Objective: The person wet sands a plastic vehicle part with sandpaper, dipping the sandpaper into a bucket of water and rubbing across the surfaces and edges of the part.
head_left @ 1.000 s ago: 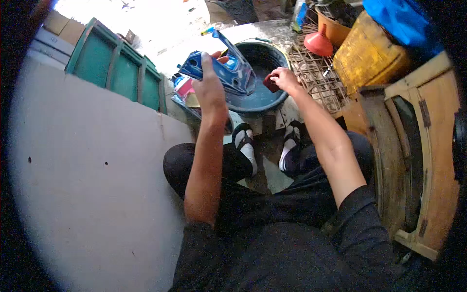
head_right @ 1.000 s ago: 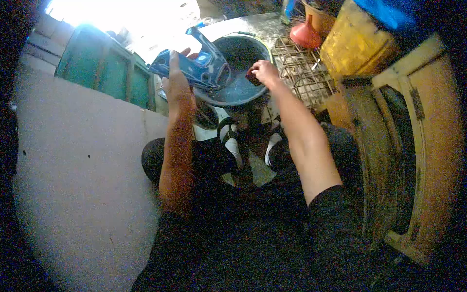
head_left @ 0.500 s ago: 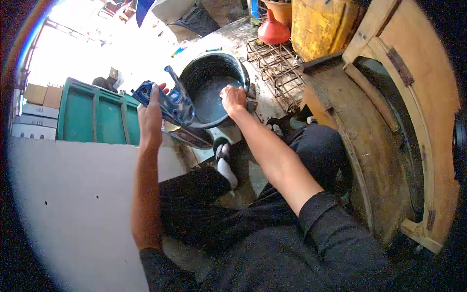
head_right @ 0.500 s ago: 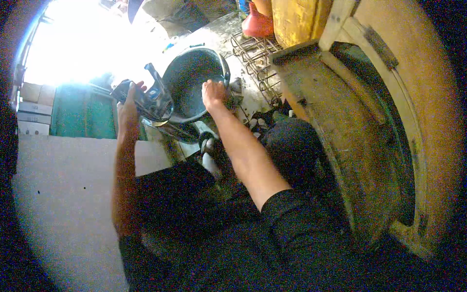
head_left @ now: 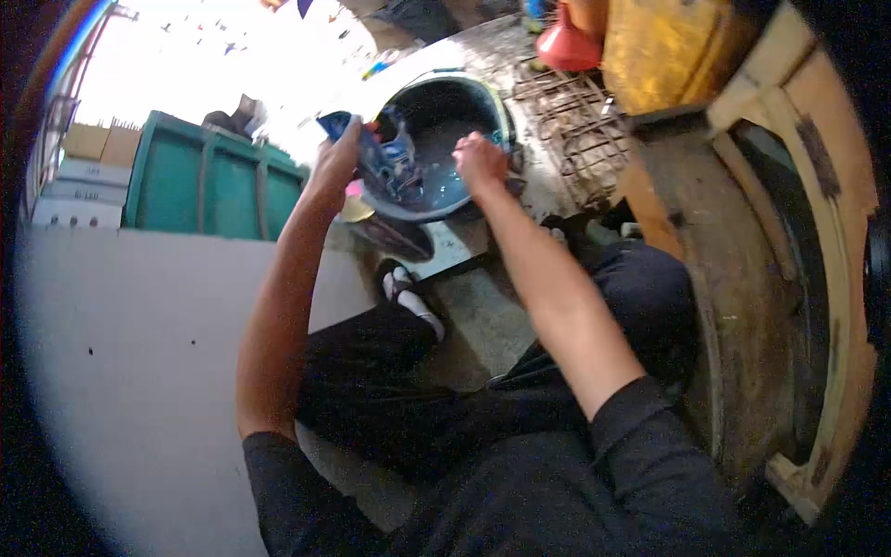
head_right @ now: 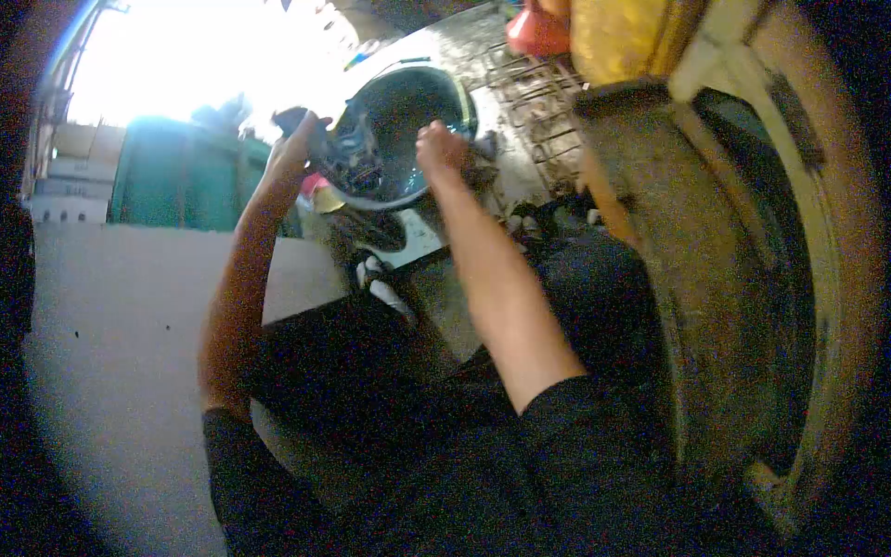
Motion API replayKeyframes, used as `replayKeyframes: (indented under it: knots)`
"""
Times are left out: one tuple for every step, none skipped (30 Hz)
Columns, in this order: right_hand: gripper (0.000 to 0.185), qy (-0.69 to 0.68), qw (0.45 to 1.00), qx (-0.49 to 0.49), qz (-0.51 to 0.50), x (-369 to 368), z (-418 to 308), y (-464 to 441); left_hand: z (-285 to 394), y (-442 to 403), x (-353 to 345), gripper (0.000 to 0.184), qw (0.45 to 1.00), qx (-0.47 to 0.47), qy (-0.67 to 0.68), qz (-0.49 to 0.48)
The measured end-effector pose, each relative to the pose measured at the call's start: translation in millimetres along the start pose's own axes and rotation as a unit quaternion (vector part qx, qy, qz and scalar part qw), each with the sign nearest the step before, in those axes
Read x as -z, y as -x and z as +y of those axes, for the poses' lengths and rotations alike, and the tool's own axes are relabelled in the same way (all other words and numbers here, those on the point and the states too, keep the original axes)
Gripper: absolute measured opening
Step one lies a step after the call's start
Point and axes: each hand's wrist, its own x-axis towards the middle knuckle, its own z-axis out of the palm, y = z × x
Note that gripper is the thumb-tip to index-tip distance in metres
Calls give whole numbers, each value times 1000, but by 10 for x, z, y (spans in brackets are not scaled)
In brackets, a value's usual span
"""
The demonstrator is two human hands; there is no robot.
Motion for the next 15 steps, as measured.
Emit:
replayKeyframes:
  knots:
    - [18, 23, 1000, 13, 6, -19, 16, -12, 21, -31, 48, 51, 999, -4, -32, -4]
    - [15, -29, 999, 22, 11, -56, 86, -28, -40, -187, 133, 54, 997, -42, -56, -11]
    - [18, 35, 999, 30, 0, 175, -50, 20, -121, -332, 228, 57, 993, -80, -80, -21]
    - [19, 1, 1000, 17, -4, 261, -85, 39, -89, -347, 254, 58, 990, -114, -81, -12]
    - [19, 4, 999, 43, 27, 230, -47, 28, 1, -337, 226, 59, 986, -147, -82, -2]
    - [19, -18, 998, 37, 46, 233, -54, 27, 2, -376, 245, 56, 985, -161, -69, 5]
    - [21, -11, 997, 42, 59, 224, -41, 24, 0, -422, 271, 54, 983, -175, -57, 11]
    - [22, -8, 999, 28, 34, 288, -79, 22, 9, -431, 286, 51, 983, -177, -37, 14]
    - [22, 4, 999, 33, 38, 222, -21, -8, -3, -435, 313, 48, 984, -178, -16, 17]
    - [23, 5, 999, 26, 38, 260, -49, 7, -58, -490, 366, 57, 989, -146, -7, -15]
    - [25, 21, 999, 21, 26, 296, -73, 10, -98, -527, 426, 67, 992, -115, 5, -47]
    - [26, 31, 998, 45, 28, 252, -6, -17, -68, -428, 451, 55, 994, -106, 22, -9]
    - [27, 42, 998, 39, 19, 274, -23, -14, -157, -455, 519, 56, 991, -122, 35, -37]
    - [27, 53, 998, 46, 11, 290, -36, -26, -243, -478, 577, 55, 992, -111, 49, -40]
    - [27, 63, 997, 51, 3, 294, -23, -26, -268, -434, 641, 54, 992, -101, 63, -46]
